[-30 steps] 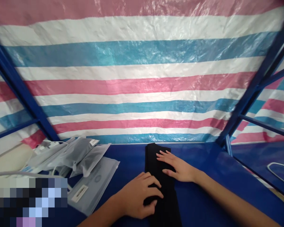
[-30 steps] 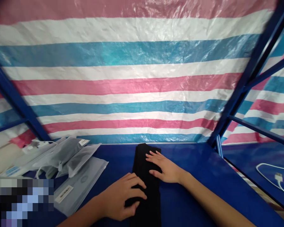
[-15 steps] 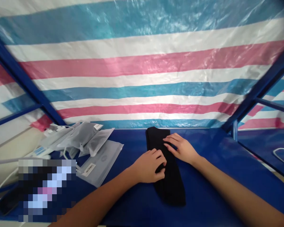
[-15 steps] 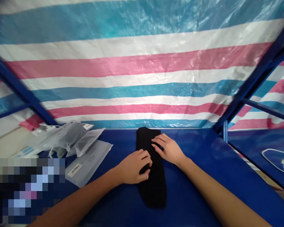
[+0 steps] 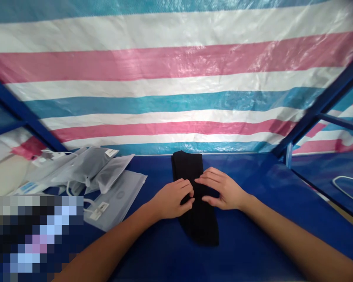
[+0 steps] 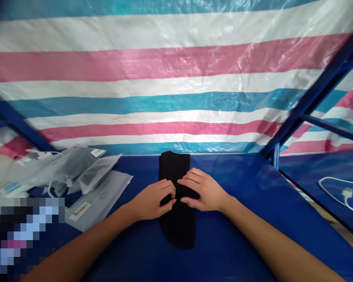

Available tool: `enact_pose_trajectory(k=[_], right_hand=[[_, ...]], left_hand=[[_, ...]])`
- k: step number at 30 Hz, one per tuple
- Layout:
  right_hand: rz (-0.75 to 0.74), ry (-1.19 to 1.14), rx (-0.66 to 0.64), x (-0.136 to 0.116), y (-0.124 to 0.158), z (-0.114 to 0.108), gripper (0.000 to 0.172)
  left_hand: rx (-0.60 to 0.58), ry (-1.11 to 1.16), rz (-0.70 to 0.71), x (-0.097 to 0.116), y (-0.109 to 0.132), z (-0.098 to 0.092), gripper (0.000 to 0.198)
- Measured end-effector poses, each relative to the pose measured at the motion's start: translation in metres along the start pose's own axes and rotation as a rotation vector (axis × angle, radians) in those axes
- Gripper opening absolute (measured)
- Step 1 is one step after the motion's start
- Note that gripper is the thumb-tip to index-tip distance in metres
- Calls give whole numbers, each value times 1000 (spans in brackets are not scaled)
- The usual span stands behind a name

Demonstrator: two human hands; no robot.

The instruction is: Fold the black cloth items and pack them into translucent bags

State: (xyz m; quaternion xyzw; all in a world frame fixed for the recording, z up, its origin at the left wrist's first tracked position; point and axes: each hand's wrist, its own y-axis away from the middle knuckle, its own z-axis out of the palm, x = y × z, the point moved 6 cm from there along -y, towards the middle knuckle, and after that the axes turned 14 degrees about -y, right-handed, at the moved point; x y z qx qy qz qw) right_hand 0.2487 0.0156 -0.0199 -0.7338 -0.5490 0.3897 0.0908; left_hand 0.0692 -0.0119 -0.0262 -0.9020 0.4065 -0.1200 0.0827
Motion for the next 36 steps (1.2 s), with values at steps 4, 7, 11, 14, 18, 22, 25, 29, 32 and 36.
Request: enact_pose_trajectory(k=[4, 7, 11, 14, 18, 22, 25, 29, 32, 36], right_hand=[[-66, -113, -83, -24, -3, 11, 62], [-26, -135, -174, -30, -5, 24, 63], [40, -90, -160, -22, -2, 27, 47], [137, -69, -119, -4, 3, 23, 23], [251, -110, -30, 18, 10, 14, 18], [292, -129, -42, 25, 11, 9, 21], [340, -284, -75, 28, 10, 5, 33], [434, -557, -228, 31, 13, 2, 69], [485, -530, -348, 29, 19, -1, 81], [486, -414, -312, 18, 17, -1, 97]], left_hand=[[-17, 98, 17, -7, 1, -4, 11], [-15, 85, 28, -8, 3, -5, 10], [-2, -22, 87, -4, 7, -7, 11], [-22, 0, 63, -6, 7, -6, 14], [7, 110, -3, -13, 5, -3, 13], [29, 140, -19, -15, 6, 1, 13], [33, 131, -17, -16, 7, 3, 14], [28, 111, -5, -14, 6, 4, 15], [21, 119, -7, -13, 6, 4, 16], [32, 143, -34, -16, 6, 4, 14]])
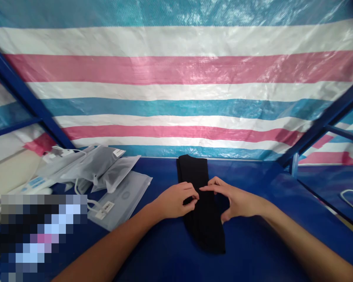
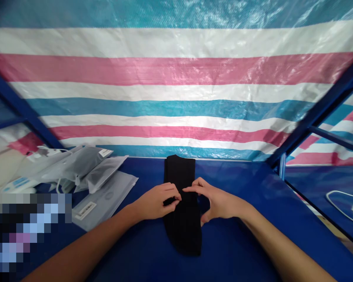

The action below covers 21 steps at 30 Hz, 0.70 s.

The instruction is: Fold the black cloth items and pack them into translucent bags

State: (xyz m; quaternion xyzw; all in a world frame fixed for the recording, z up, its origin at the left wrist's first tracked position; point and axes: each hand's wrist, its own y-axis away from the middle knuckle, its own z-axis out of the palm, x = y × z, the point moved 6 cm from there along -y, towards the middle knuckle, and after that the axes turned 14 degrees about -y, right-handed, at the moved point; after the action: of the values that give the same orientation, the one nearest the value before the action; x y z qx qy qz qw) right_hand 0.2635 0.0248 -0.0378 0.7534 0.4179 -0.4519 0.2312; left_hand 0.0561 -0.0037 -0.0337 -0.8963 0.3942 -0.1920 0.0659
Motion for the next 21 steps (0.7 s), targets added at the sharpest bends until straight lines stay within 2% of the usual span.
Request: enact_pose_trajectory(k=[3, 6, 8, 11, 14, 15, 19, 21], right_hand=[[-85, 147, 77, -14, -4, 9, 89], [-255, 275, 121, -30, -7, 19, 71], [-343, 294, 107, -37, -8, 25, 57], [-382, 252, 81, -40, -10, 30, 40], [-356, 119, 127, -36, -10, 23, 26], [-333, 42, 150, -32, -11, 20, 26], [-135, -360, 285, 9, -13, 3, 43], [-21, -544, 363, 34, -14, -2, 42]], left_hand=[[9, 15, -25, -4, 0, 0, 10], [49, 37, -66, -10, 1, -1, 12], [95, 61, -112, -15, 2, -3, 18], [126, 85, -145, -19, 1, -6, 20], [109, 102, -127, -17, 0, -13, 19], [99, 123, -129, -17, 0, -16, 22], [43, 294, -278, -22, 4, -19, 66], [38, 328, -305, -22, 5, -19, 74]])
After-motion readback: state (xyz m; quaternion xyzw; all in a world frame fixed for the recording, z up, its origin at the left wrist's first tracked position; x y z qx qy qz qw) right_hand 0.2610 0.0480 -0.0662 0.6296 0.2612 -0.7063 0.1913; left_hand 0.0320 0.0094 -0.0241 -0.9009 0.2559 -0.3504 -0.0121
